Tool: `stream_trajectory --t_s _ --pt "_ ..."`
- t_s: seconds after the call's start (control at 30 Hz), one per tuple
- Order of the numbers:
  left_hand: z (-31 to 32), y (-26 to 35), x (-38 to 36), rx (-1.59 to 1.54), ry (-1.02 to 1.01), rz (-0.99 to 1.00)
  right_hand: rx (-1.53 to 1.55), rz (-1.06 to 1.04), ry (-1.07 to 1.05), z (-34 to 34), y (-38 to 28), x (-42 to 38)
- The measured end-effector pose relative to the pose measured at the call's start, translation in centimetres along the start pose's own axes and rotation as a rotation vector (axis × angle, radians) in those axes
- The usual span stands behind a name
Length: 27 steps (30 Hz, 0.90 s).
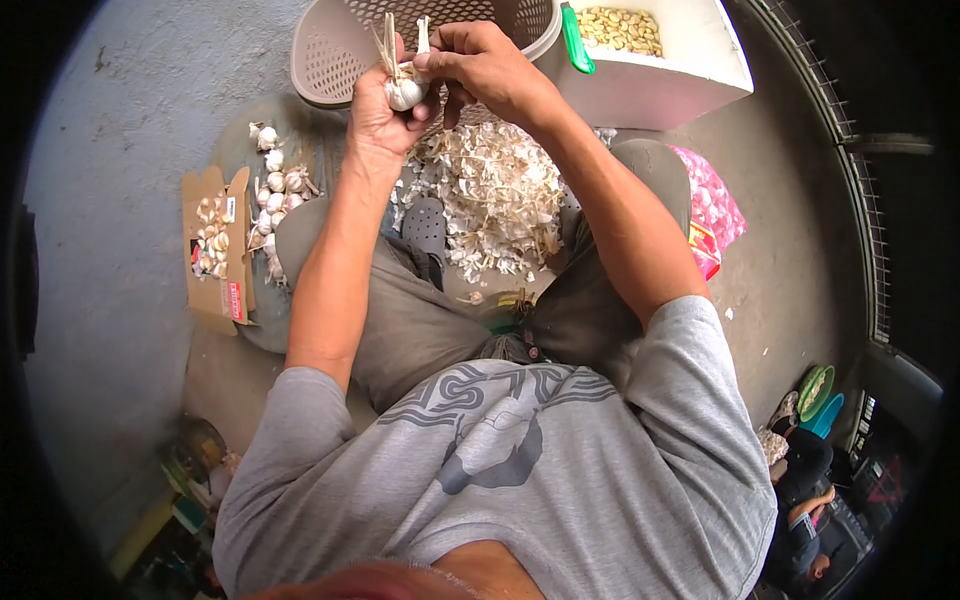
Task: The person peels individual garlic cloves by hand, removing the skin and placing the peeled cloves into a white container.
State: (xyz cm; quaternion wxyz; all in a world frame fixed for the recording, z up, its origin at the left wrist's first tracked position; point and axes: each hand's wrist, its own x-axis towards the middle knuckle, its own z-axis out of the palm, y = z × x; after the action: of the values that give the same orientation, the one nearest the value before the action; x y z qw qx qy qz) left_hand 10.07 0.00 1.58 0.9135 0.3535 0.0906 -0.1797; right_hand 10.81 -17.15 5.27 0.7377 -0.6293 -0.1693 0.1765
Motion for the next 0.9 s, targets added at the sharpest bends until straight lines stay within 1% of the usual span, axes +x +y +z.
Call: stream_trajectory --t_s 0.1,0.2,0.27,0.3,0.33,0.37,0.4,0.43,0.47,0.5,0.53,0.57,0.6,0.63,0.67,0.7,0.73,0.8,0.87,0.9 --pt "-0.2 0.0 -0.1 0.033 -0.003 0.017 -0.092 0.020 0.005 0.0 -1.5 -0.9" --pt "-0.4 0.2 -0.3 0.031 0.012 0.056 -0.489 -0.057 0.127 -0.7 -1.1 -0.7" --pt "-0.1 0.3 -0.4 -0.004 0.064 0.122 -0.534 -0.029 0.090 -2.0 -0.5 -0.4" --pt "-0.3 0.3 -0.3 0.031 0.044 0.128 -0.556 -0.016 0.071 -2.3 -0.8 -0.5" --pt "-0.6 0.2 -0.2 0.066 0.024 0.136 -0.596 0.025 0.004 -2.6 -1.7 -0.8" --pt "-0.9 0.2 -0.1 0.102 0.007 0.144 -0.608 0.028 -0.024 -2.8 -1.7 -0.8" --pt "-0.3 0.2 -0.2 0.140 0.063 0.095 -0.618 0.033 -0.052 -3.0 -1.6 -0.9" --pt "-0.2 0.3 -0.4 0.118 0.045 0.112 -0.628 0.038 -0.079 -3.2 -1.5 -1.0" --pt "-0.2 0.4 -0.5 0.096 0.026 0.128 -0.669 -0.027 -0.042 -3.8 -0.4 -0.7" --pt "-0.1 0.4 -0.5 0.073 0.006 0.143 -0.636 -0.015 0.000 -3.7 -0.5 -0.8" --pt "0.1 0.6 -0.5 0.129 0.006 0.165 -0.603 -0.003 0.042 -3.7 -0.7 -0.8" --pt "-0.2 0.5 -0.2 0.078 -0.005 0.143 -0.570 0.008 0.085 -3.6 -0.9 -0.8" --pt "0.0 0.7 -0.1 0.026 -0.017 0.122 -0.561 -0.065 0.105 -3.2 -1.1 -0.9" --pt "0.2 0.8 0.0 -0.025 -0.029 0.104 -0.530 -0.082 0.107 -2.9 -0.9 -0.8" --pt "0.5 0.5 0.1 -0.049 0.095 0.103 -0.498 -0.099 0.108 -2.6 -0.4 -0.8" --pt "0.0 0.5 0.3 -0.088 0.093 0.106 -0.464 -0.114 0.109 -2.3 -0.2 -0.8" --pt "-0.8 0.6 0.6 -0.126 0.092 0.109 -0.485 -0.081 0.111 -2.1 -0.3 -0.9" --pt "-1.6 1.0 1.0 -0.153 0.134 0.111 -0.544 0.012 0.052 -2.4 0.0 -0.7" --pt "-2.3 2.0 0.8 -0.148 0.044 0.137 -0.582 0.089 -0.013 -2.7 -0.2 -0.8" --pt "-2.1 2.5 0.5 -0.146 -0.001 0.154 -0.680 0.096 -0.115 -2.7 -0.4 -1.0"
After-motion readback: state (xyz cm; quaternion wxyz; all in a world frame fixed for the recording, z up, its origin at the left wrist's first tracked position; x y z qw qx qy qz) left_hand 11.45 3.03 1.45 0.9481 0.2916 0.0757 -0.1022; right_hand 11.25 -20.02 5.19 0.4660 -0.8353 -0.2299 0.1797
